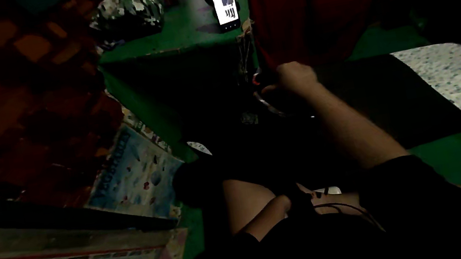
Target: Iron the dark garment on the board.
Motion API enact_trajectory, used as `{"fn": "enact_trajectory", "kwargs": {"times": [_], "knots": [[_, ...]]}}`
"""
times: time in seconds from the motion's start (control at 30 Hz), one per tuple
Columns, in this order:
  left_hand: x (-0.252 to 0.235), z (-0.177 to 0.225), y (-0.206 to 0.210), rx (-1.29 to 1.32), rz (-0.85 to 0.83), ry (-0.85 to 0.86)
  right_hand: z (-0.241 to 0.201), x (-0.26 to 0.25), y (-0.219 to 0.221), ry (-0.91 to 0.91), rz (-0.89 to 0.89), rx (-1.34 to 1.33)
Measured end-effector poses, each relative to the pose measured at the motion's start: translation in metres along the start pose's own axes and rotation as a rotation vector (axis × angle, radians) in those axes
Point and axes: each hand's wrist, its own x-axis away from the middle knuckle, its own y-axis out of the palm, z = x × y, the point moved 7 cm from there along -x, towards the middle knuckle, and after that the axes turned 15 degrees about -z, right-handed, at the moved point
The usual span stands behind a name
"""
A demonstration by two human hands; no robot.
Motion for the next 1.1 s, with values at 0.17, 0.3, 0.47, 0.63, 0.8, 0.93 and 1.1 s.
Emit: {"fn": "enact_trajectory", "kwargs": {"times": [0.17,0.3,0.47,0.63,0.8,0.93,1.1], "knots": [[-0.122,-0.059,-0.015,0.200,-0.070,0.060,0.121,0.014,-0.030,0.248,0.100,-0.059],[-0.132,-0.047,-0.008,0.189,-0.120,0.146,0.198,0.047,-0.047,0.403,0.169,-0.095],[-0.117,-0.029,-0.008,0.092,-0.067,0.111,0.253,0.077,-0.053,0.493,0.143,-0.158],[-0.019,0.005,0.007,0.170,-0.018,-0.052,0.250,0.090,-0.040,0.267,0.050,-0.138],[-0.029,0.015,0.007,0.038,-0.103,0.251,0.183,0.103,-0.015,0.031,-0.031,-0.112],[0.001,0.024,0.007,-0.323,-0.120,0.355,0.088,0.098,0.014,-0.170,-0.105,-0.008],[-0.009,0.044,0.032,-0.759,-0.062,0.143,-0.034,0.082,0.054,-0.394,-0.177,0.108]]}}
